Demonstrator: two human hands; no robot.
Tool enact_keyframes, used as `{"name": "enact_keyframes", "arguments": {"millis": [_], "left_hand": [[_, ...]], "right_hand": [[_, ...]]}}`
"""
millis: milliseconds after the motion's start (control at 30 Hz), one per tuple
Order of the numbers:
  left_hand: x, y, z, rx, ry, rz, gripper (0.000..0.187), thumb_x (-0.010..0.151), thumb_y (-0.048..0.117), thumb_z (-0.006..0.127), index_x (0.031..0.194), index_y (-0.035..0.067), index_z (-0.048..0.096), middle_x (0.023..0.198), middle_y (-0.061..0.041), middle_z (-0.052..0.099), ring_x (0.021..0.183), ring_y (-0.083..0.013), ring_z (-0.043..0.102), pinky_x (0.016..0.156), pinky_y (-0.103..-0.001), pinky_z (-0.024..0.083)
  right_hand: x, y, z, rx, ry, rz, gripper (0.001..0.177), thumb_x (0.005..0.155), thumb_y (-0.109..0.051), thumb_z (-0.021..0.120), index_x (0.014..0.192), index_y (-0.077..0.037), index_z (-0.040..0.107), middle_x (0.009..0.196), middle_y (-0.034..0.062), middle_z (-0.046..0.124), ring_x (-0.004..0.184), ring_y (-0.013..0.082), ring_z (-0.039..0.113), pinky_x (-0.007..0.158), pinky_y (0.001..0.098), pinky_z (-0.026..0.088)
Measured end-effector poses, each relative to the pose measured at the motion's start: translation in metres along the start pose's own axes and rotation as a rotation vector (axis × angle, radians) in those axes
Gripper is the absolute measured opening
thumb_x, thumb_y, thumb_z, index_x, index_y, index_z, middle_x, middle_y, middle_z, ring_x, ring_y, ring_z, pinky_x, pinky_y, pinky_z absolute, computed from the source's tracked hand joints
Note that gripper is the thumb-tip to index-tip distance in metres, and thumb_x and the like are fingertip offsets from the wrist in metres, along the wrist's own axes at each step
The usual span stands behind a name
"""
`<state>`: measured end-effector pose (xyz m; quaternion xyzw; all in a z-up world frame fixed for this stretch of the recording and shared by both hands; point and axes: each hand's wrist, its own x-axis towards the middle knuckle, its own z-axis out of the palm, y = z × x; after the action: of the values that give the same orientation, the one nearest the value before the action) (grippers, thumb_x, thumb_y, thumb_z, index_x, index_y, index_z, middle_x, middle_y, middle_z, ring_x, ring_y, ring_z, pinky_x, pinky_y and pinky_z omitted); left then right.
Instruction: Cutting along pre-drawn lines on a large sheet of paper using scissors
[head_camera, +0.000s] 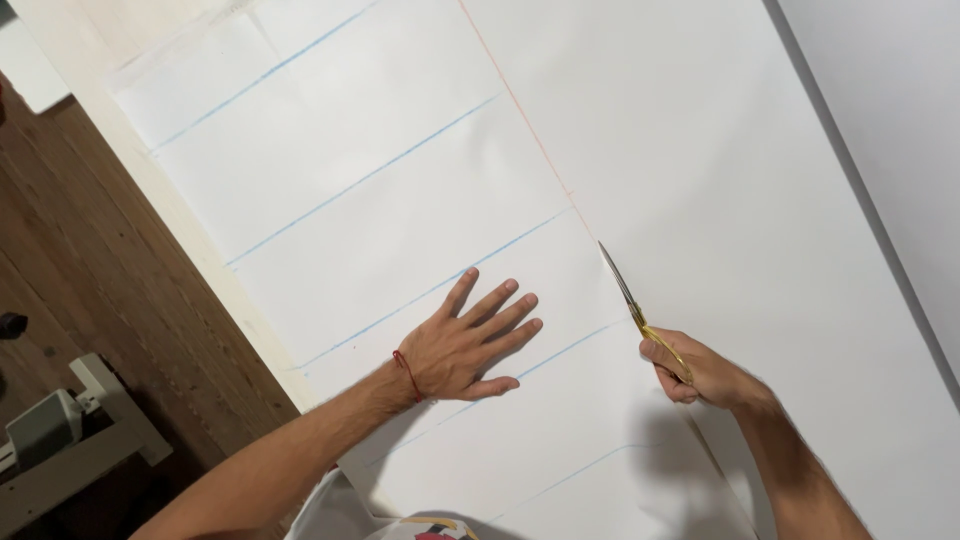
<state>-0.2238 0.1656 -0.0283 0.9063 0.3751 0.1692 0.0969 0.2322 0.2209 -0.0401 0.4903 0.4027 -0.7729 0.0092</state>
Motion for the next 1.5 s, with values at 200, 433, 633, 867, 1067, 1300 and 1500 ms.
{"name": "enact_keyframes", "arguments": {"millis": [200, 433, 633, 867, 1067, 1300, 1500], "left_hand": [[0.000, -0.001, -0.002, -0.001, -0.033, 0.005, 0.087, 0.116, 0.077, 0.029, 0.186, 0.026, 0.037, 0.195, -0.010, 0.030, 0.182, -0.0367, 0.020, 0.142, -0.078, 0.010], [-0.001, -0.002, 0.000, 0.017, -0.094, 0.005, 0.088, 0.115, 0.079, 0.029, 0.187, 0.028, 0.032, 0.196, -0.009, 0.026, 0.183, -0.0355, 0.015, 0.142, -0.078, 0.009], [0.000, -0.002, -0.002, 0.026, -0.120, 0.001, 0.088, 0.115, 0.079, 0.028, 0.187, 0.029, 0.030, 0.197, -0.009, 0.023, 0.183, -0.0346, 0.014, 0.142, -0.078, 0.008], [-0.001, -0.002, -0.002, 0.037, -0.141, 0.007, 0.089, 0.115, 0.079, 0.026, 0.188, 0.029, 0.027, 0.197, -0.009, 0.021, 0.183, -0.0347, 0.012, 0.142, -0.078, 0.007], [0.000, -0.003, -0.002, 0.036, -0.146, 0.001, 0.088, 0.115, 0.079, 0.024, 0.188, 0.029, 0.028, 0.197, -0.009, 0.021, 0.183, -0.0342, 0.012, 0.143, -0.078, 0.007], [0.000, -0.003, -0.003, 0.042, -0.136, 0.002, 0.087, 0.116, 0.078, 0.024, 0.187, 0.029, 0.028, 0.197, -0.008, 0.023, 0.183, -0.0341, 0.013, 0.143, -0.078, 0.009], [-0.001, -0.003, -0.003, 0.031, -0.135, 0.002, 0.087, 0.116, 0.077, 0.024, 0.188, 0.029, 0.027, 0.197, -0.008, 0.023, 0.183, -0.0342, 0.014, 0.143, -0.078, 0.009]], "right_hand": [[-0.001, -0.003, -0.001, -0.035, -0.006, 0.008, 0.044, 0.124, -0.038, 0.050, 0.108, -0.001, 0.070, 0.036, 0.0059, 0.042, 0.031, 0.0148, 0.032, 0.035, 0.0290, 0.034], [0.001, -0.008, -0.002, -0.082, -0.011, 0.012, 0.044, 0.123, -0.042, 0.051, 0.106, -0.005, 0.068, 0.037, 0.0054, 0.043, 0.032, 0.0143, 0.032, 0.036, 0.0291, 0.034], [0.004, -0.026, 0.005, -0.093, -0.001, 0.013, 0.047, 0.124, -0.042, 0.050, 0.106, -0.003, 0.068, 0.036, 0.0063, 0.043, 0.032, 0.0149, 0.030, 0.036, 0.0293, 0.033], [0.011, -0.034, 0.006, -0.072, 0.013, 0.017, 0.046, 0.123, -0.042, 0.051, 0.106, -0.003, 0.068, 0.037, 0.0057, 0.042, 0.033, 0.0142, 0.030, 0.037, 0.0289, 0.033], [0.018, -0.044, 0.008, -0.055, 0.014, 0.010, 0.045, 0.123, -0.043, 0.053, 0.105, -0.004, 0.067, 0.037, 0.0063, 0.042, 0.033, 0.0139, 0.030, 0.037, 0.0289, 0.034], [0.022, -0.059, 0.014, -0.041, 0.017, -0.009, 0.047, 0.124, -0.043, 0.051, 0.103, -0.004, 0.065, 0.037, 0.0060, 0.041, 0.033, 0.0131, 0.028, 0.035, 0.0279, 0.033], [0.033, -0.057, 0.012, -0.040, 0.004, -0.040, 0.047, 0.125, -0.043, 0.051, 0.101, -0.005, 0.064, 0.037, 0.0059, 0.042, 0.032, 0.0122, 0.029, 0.034, 0.0274, 0.033]]}}
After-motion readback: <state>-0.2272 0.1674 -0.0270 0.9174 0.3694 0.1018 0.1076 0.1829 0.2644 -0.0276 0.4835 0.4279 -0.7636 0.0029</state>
